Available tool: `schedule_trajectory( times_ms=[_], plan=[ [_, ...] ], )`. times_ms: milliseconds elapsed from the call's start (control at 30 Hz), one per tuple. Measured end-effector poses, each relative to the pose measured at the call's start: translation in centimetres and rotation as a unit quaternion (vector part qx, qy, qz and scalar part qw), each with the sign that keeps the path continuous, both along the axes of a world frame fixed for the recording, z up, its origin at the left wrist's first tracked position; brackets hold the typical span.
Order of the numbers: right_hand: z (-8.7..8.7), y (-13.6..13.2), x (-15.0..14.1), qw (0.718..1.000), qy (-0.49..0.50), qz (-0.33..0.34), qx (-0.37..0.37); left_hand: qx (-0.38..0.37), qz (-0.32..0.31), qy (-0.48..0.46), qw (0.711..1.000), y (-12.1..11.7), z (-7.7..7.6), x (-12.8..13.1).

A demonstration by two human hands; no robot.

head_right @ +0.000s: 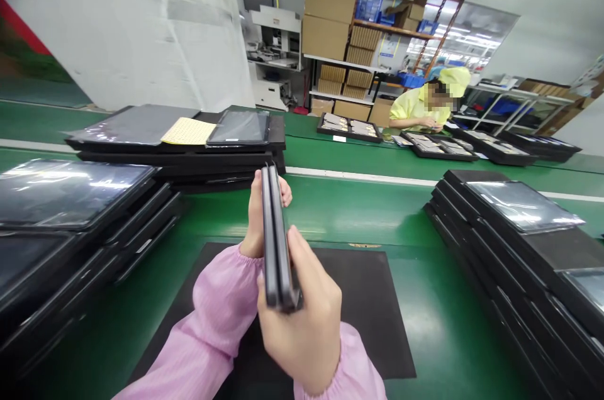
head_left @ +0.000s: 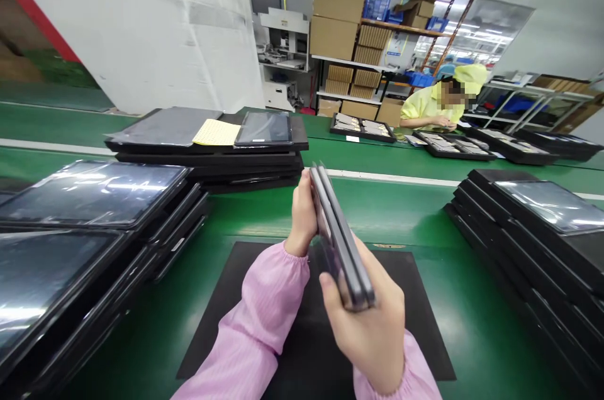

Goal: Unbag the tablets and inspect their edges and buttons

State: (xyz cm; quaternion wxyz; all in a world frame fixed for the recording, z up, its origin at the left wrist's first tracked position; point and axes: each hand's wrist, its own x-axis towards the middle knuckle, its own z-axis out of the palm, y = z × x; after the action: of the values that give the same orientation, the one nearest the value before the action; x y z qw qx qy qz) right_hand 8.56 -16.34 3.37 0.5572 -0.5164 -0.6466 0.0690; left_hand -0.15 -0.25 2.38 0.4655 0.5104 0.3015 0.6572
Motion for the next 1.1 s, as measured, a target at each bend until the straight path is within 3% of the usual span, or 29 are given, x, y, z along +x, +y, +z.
schedule_trajectory(
  times_ms=[67, 167, 267, 333, 533, 733, 1100],
  plan=[
    [0.4, -1.0, 0.5, 0.996, -0.061, 0.058, -0.025, 0.022, -0.022, -0.02, 0.999, -0.6, 0.5, 0.0],
    [1.6, -1.7, 1.8, 0.971, -0.143, 0.138, -0.134, 0.066, -0.067, -0.001, 0.996, -0.8, 0.8, 0.2],
    [2.6, -1.6, 2.7, 0.938, -0.154, 0.19, -0.246, 0.087, -0.093, 0.022, 0.992, -0.8, 0.9, 0.2],
    [2.9, -1.5, 3.1, 0.925, -0.146, 0.211, -0.279, 0.088, -0.107, 0.02, 0.99, -0.8, 1.0, 0.1],
    [2.6, -1.0, 4.5, 0.915, -0.142, 0.259, -0.275, 0.082, -0.122, 0.012, 0.989, -1.0, 1.3, 0.1],
    [2.7, -0.4, 6.3, 0.919, -0.106, 0.324, -0.199, 0.084, -0.13, 0.017, 0.988, -1.1, 1.3, 0.4],
    [2.7, -0.8, 6.8, 0.944, -0.098, 0.266, -0.171, 0.114, -0.138, 0.071, 0.981, -1.7, 1.5, 0.6]
  ],
)
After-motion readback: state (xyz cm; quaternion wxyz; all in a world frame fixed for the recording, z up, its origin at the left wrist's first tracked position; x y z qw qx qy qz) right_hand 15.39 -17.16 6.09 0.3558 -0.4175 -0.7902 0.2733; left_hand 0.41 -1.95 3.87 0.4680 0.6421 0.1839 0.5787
